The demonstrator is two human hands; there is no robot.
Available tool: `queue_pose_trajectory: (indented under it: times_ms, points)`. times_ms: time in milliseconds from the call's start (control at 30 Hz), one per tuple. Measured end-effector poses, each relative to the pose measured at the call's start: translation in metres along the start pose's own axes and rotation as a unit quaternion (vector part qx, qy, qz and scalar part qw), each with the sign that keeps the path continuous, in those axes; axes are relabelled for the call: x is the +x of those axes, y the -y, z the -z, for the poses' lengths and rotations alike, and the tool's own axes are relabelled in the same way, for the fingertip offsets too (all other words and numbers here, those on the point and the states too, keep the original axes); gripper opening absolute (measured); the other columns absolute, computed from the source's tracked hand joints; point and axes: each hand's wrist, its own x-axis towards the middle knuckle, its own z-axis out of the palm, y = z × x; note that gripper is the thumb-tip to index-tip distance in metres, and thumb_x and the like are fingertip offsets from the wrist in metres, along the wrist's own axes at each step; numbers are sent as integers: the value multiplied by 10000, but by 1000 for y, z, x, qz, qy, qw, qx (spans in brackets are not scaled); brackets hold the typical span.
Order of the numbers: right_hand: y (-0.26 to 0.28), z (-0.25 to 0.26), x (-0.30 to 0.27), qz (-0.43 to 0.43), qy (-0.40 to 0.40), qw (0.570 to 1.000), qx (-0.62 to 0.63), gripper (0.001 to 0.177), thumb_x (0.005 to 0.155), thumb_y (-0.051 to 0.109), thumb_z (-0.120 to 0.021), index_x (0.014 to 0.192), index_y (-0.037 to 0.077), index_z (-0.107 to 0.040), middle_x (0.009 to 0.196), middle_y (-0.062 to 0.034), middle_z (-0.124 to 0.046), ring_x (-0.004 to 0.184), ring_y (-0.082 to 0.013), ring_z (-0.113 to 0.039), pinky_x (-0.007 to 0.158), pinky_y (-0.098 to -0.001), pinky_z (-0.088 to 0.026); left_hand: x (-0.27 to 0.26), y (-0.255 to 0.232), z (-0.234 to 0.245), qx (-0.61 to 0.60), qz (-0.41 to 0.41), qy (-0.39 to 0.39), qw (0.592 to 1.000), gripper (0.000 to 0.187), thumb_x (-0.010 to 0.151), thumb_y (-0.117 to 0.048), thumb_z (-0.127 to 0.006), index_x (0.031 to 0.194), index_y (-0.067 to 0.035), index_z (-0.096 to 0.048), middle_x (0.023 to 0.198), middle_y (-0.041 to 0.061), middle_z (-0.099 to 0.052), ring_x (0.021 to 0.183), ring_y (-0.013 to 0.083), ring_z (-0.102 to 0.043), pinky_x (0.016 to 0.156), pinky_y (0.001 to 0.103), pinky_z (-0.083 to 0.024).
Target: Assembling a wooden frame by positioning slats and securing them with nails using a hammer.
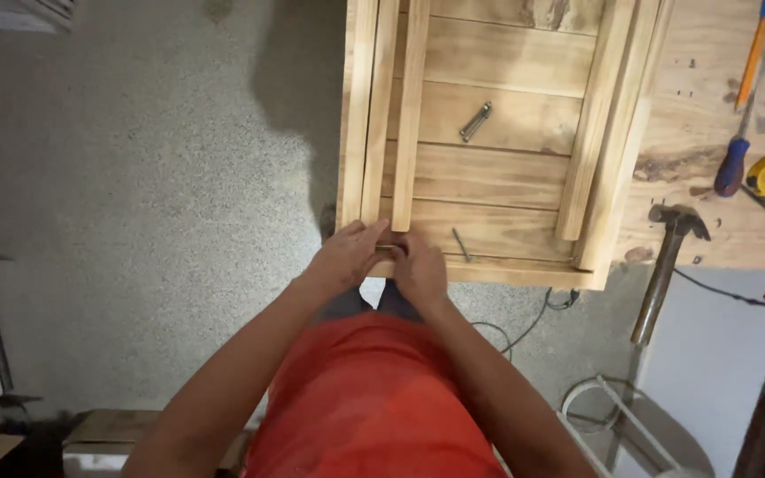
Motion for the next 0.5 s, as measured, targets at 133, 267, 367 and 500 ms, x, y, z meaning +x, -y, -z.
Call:
queue_pose_trajectory:
  times_ms: [133, 267, 367, 500]
  points:
    - [-17, 20, -8, 37, -63, 997, 28, 222, 974, 180, -534, 1104, 124, -705, 952, -215, -718, 943, -479, -690, 817, -591, -551, 1, 10, -5, 46, -42, -9, 998, 704, 854, -154, -748, 1471, 23, -460, 881, 142, -740, 972, 307, -659, 839, 369, -569]
    - [-15, 47, -36, 43, -148, 988, 30, 190, 978, 187, -615, 1095, 83, -723, 947, -184, -703, 944, -417, -686, 809, -493, -553, -3, -6, 12, -46, 8, -14, 999, 509, 942, -210, -721, 1373, -32, -516, 837, 140, -657, 860, 333, -647, 752, 407, -559]
    - [15, 37, -50, 115, -159, 979, 54, 151, 996, 256, -650, 1067, 180, -760, 948, -76, -723, 937, -318, -720, 799, -399, -594, -19, -19, 23, -77, -3, -44, 996, 441, 940, -279, -717, 1299, -54, -597, 865, 171, -652, 849, 390, -651, 753, 475, -555]
    - [78, 14, -51, 215, -148, 962, 75, 95, 954, 267, -734, 999, 184, -747, 961, -53, -759, 927, -306, -736, 818, -427, -599, -37, -35, 43, -166, 163, 32, 972, 391, 916, -226, -742, 1290, -151, -659, 1044, 140, -759, 959, 392, -725, 854, 510, -598]
